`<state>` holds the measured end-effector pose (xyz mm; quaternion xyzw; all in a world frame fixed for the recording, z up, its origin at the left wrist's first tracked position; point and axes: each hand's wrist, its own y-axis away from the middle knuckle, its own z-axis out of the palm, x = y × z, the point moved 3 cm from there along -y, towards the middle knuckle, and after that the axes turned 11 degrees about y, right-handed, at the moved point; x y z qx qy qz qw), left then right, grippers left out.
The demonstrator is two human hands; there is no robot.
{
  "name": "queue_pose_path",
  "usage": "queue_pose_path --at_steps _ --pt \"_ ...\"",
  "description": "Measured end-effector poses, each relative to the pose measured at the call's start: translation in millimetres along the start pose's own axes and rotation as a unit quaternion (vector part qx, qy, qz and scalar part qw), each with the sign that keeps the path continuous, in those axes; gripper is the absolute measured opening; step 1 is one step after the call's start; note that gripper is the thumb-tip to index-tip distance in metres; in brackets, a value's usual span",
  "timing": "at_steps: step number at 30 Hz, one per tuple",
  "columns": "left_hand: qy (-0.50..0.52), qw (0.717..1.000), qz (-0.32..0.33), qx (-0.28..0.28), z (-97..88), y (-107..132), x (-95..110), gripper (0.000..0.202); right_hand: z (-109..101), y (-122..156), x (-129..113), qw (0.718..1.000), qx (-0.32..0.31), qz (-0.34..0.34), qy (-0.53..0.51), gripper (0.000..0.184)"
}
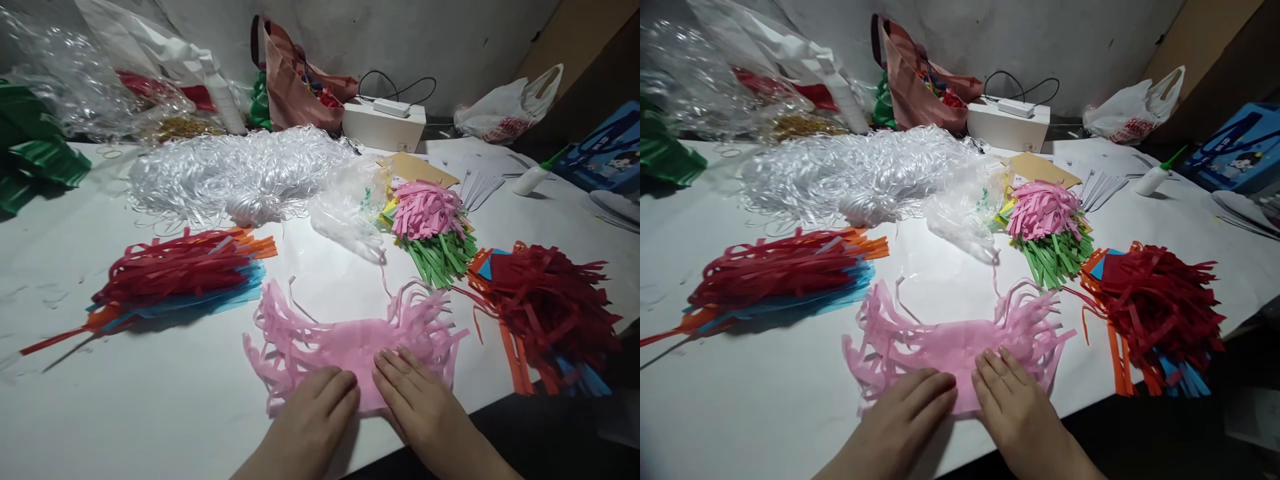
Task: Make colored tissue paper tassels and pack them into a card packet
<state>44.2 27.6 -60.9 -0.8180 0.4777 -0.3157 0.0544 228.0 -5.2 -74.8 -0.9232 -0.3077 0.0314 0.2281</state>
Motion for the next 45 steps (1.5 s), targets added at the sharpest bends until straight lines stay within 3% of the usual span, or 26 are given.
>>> queue_pose_path --at_steps 5,12,15,18,21,31,38,43,45 --pt "0.117 0.992 -0.050 -0.003 -10.1 7.4 -20.6 0.028 -20.4 2.8 18.5 0.991 -0.006 0.032 -0.128 0.024" --pt "0.158 0.984 -0.081 -0.013 -10.1 10.2 -18.9 0.018 -18.4 14.5 21.8 0.981 -0.008 0.075 -0.181 0.027" --pt "0.163 0.982 -0.088 -0.024 -8.0 11.4 -19.3 0.016 -19.1 11.3 21.0 0.973 -0.004 0.110 -0.203 0.023" --pt "0.164 0.982 -0.085 -0.031 -6.1 14.2 -20.7 0.016 -24.0 5.0 20.9 0.968 -0.040 0.124 -0.216 0.014" --pt "0.162 0.983 -0.085 -0.029 -6.1 14.1 -20.9 0.017 -29.6 -0.4 20.1 0.969 -0.062 0.118 -0.210 0.018" --pt "0.138 0.988 -0.070 -0.020 -6.8 12.5 -17.5 0.016 -32.2 -7.4 14.2 0.971 -0.044 0.124 -0.197 0.016" --pt "0.028 0.998 -0.047 -0.013 -7.6 2.1 -10.0 0.021 -26.8 -4.7 8.1 0.984 0.009 0.139 -0.111 0.022" --pt "0.011 0.993 -0.077 -0.088 -4.9 -9.9 -11.5 0.005 -22.2 -9.3 5.0 0.993 0.019 0.095 -0.068 0.020" --pt "0.014 0.990 -0.083 -0.117 -5.3 -14.1 -13.2 0.016 -20.5 -11.8 6.5 0.991 0.008 0.104 -0.083 0.017"
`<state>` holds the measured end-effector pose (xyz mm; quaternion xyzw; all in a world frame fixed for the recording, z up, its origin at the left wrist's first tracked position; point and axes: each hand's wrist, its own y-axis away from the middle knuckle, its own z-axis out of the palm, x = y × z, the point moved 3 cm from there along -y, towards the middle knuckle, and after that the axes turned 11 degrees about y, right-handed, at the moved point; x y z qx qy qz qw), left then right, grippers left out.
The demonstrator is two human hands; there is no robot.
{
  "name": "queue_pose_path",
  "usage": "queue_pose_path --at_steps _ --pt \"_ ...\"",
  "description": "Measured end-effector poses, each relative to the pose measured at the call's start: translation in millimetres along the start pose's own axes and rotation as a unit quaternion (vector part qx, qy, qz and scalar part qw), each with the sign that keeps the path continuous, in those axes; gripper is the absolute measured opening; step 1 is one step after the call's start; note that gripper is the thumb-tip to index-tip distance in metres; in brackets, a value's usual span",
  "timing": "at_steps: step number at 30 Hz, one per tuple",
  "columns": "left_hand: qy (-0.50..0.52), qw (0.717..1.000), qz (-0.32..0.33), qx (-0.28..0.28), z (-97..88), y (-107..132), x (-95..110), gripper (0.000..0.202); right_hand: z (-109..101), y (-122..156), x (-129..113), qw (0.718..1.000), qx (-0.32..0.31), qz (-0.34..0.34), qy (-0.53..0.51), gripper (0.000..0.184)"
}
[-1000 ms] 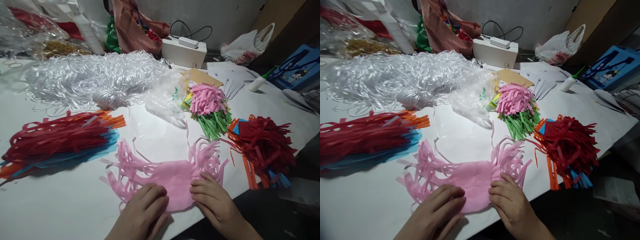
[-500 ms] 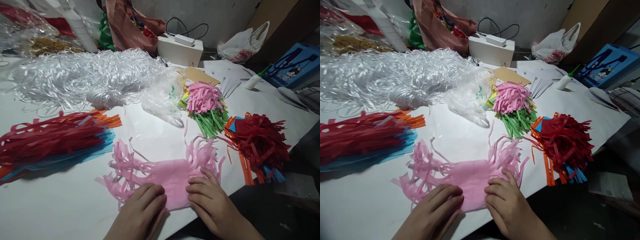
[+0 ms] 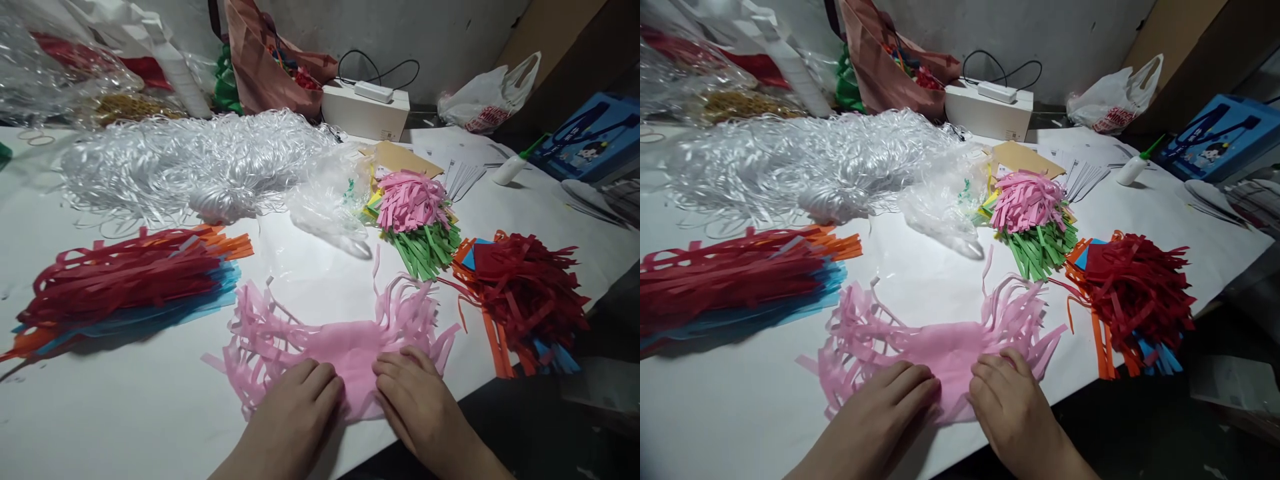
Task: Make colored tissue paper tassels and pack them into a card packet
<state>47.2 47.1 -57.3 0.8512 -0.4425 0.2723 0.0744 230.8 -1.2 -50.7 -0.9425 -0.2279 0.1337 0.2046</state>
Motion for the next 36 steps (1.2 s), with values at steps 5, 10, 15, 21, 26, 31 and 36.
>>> queue_pose_path --at_steps 5,10,15,21,26,31,36 --pt "0.056 0.996 -0.057 -0.048 -11.8 -4.9 -5.4 0.027 2.4 -6.0 6.1 0.996 0.037 0.062 -0.049 0.017" --pt "0.095 0.984 -0.122 -0.085 -24.7 -7.0 -11.4 0.016 7.4 -13.9 7.9 0.990 0.044 0.129 -0.033 0.018" --pt "0.017 0.974 -0.171 -0.148 -23.4 -18.6 -17.3 0.022 7.2 -22.0 7.6 0.987 0.037 0.153 -0.002 0.020" --pt "0.038 0.956 -0.253 -0.144 -29.5 -38.7 -35.5 0.024 13.7 -26.6 16.7 0.983 0.014 0.180 0.018 0.024" --pt "0.064 0.955 -0.255 -0.137 -30.6 -50.4 -45.7 0.034 12.0 -35.1 20.2 0.978 0.031 0.178 0.100 0.014" --pt "0.054 0.956 -0.251 -0.140 -27.3 -54.9 -47.8 0.032 5.4 -36.2 -3.2 0.997 0.041 -0.055 0.045 0.026" --pt "0.053 0.960 -0.236 -0.138 -31.9 -53.0 -50.9 0.025 21.3 -16.6 -6.2 0.998 -0.034 -0.034 0.031 0.022"
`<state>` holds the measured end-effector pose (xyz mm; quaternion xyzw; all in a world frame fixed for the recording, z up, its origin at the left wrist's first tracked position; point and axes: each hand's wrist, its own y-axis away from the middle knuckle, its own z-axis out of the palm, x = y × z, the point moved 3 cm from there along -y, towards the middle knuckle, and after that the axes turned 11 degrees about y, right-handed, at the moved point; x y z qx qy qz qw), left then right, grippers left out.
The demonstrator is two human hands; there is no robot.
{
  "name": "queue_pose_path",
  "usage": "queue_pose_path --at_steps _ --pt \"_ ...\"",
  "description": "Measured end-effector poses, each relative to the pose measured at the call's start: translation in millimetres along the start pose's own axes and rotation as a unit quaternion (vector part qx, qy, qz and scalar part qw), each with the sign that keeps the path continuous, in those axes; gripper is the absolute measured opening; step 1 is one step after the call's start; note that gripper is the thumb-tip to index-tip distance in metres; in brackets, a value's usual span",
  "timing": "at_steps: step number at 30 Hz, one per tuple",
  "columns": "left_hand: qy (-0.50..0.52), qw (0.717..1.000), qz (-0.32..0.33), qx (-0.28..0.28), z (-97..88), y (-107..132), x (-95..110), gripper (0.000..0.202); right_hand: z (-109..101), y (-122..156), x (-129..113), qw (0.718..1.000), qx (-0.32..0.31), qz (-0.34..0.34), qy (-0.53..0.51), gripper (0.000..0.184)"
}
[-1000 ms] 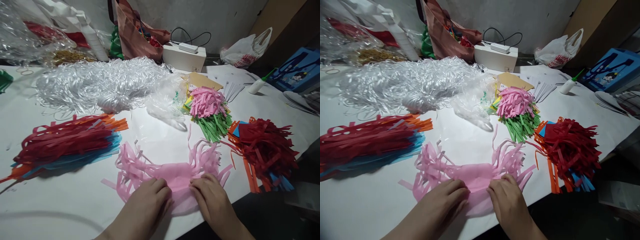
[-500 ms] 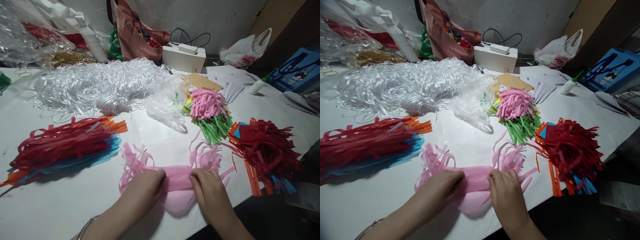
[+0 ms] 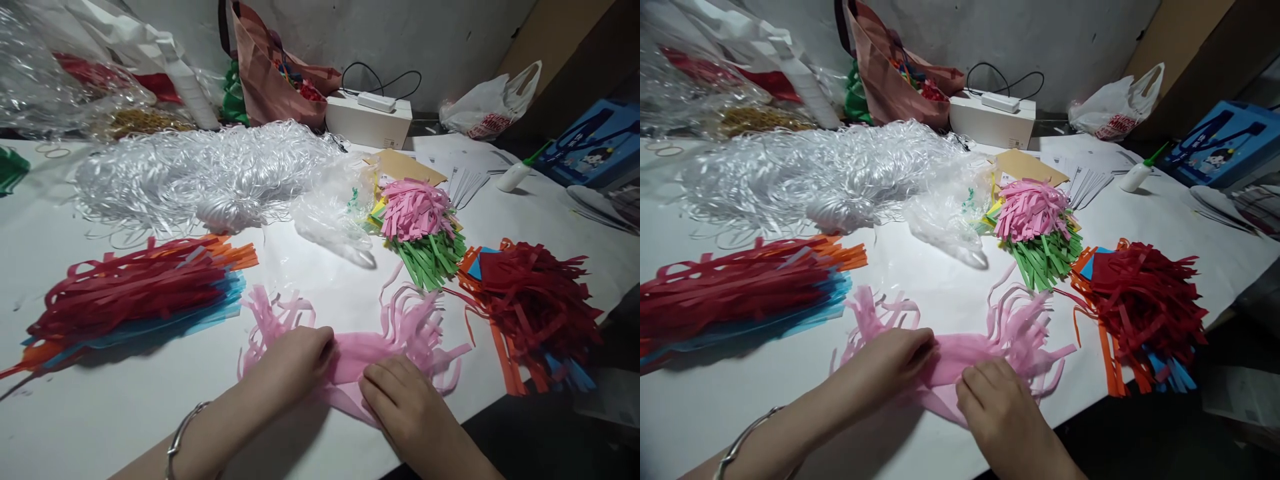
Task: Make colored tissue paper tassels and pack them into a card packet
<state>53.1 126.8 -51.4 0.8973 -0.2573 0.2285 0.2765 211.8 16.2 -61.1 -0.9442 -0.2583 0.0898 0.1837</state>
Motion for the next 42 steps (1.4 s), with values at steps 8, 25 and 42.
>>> queue_pose_path --at_steps 8,25,42 --pt "-0.112 0.965 0.155 0.180 -24.8 30.3 -5.6 0.031 4.5 5.2 2.5 0.999 0.013 0.045 0.019 0.019" --pt "-0.116 0.949 0.183 0.229 20.0 127.7 -50.5 0.016 -0.1 -13.5 6.2 0.985 -0.058 -0.049 0.157 0.031" --pt "-0.255 0.932 0.218 0.135 53.6 25.2 24.8 0.015 6.2 -6.2 6.3 0.993 -0.033 -0.004 0.113 0.014"
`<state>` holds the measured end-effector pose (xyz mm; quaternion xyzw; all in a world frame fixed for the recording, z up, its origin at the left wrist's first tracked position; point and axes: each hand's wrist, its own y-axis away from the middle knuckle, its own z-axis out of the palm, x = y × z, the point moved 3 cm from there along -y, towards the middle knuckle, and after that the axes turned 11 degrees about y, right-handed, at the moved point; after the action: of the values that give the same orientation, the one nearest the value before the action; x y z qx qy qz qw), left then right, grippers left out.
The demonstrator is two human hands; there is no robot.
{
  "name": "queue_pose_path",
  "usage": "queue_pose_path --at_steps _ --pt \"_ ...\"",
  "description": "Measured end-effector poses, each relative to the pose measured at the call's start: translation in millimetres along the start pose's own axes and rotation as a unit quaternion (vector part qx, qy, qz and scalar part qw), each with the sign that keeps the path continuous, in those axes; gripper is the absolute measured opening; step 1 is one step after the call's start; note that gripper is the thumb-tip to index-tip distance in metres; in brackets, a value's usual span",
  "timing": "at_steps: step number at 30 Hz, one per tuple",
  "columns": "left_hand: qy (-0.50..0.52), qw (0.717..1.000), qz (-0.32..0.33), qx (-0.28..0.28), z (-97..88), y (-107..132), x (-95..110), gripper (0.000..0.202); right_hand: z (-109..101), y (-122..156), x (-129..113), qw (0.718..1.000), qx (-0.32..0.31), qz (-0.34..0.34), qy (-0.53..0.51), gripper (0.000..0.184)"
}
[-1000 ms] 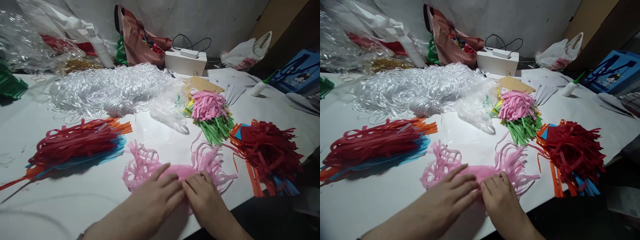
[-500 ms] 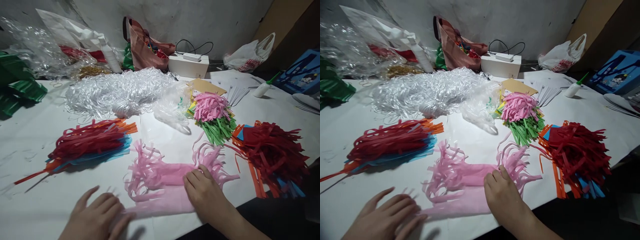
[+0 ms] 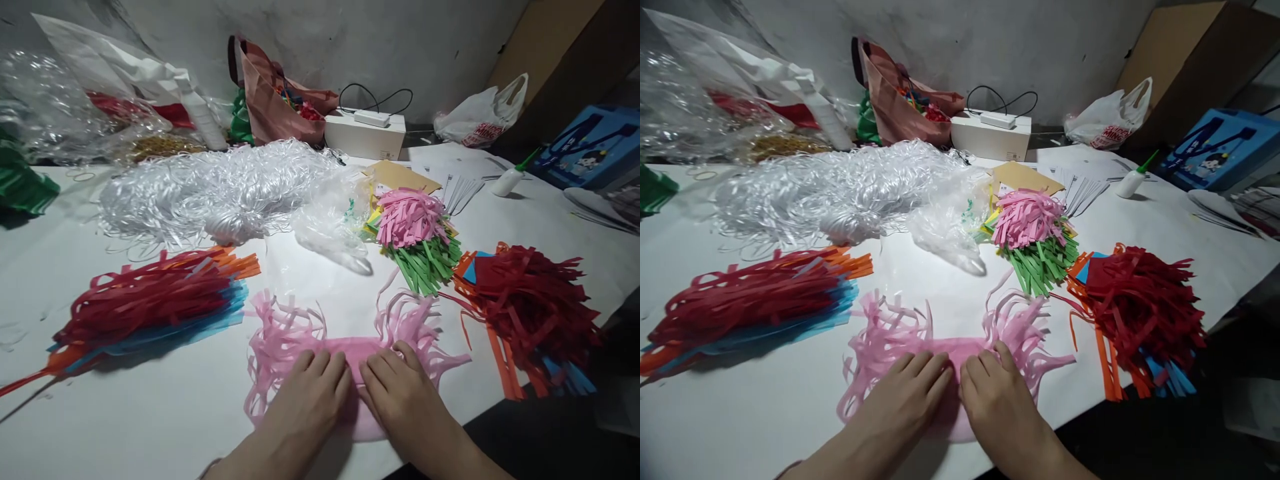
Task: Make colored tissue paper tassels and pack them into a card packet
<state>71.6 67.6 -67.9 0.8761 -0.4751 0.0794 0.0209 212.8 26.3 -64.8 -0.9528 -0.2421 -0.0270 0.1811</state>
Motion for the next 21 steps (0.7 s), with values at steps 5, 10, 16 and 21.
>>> queue_pose_path --at_steps 5,10,16,21 --pt "0.040 0.998 -0.012 0.056 -7.1 14.4 -24.9 0.011 -0.1 -2.8 2.0 1.000 0.011 0.013 -0.015 0.016" --pt "0.158 0.984 -0.030 0.078 -14.1 15.1 -28.3 0.020 -2.0 -4.5 3.7 0.999 0.040 0.013 -0.006 0.034" --pt "0.126 0.988 0.007 0.091 -10.6 14.5 -26.9 0.017 0.4 4.1 9.2 0.998 0.043 0.025 -0.028 0.039" --pt "0.194 0.972 -0.045 0.128 -15.0 18.9 -41.4 0.021 2.5 3.1 21.5 0.986 0.040 0.132 -0.099 0.024"
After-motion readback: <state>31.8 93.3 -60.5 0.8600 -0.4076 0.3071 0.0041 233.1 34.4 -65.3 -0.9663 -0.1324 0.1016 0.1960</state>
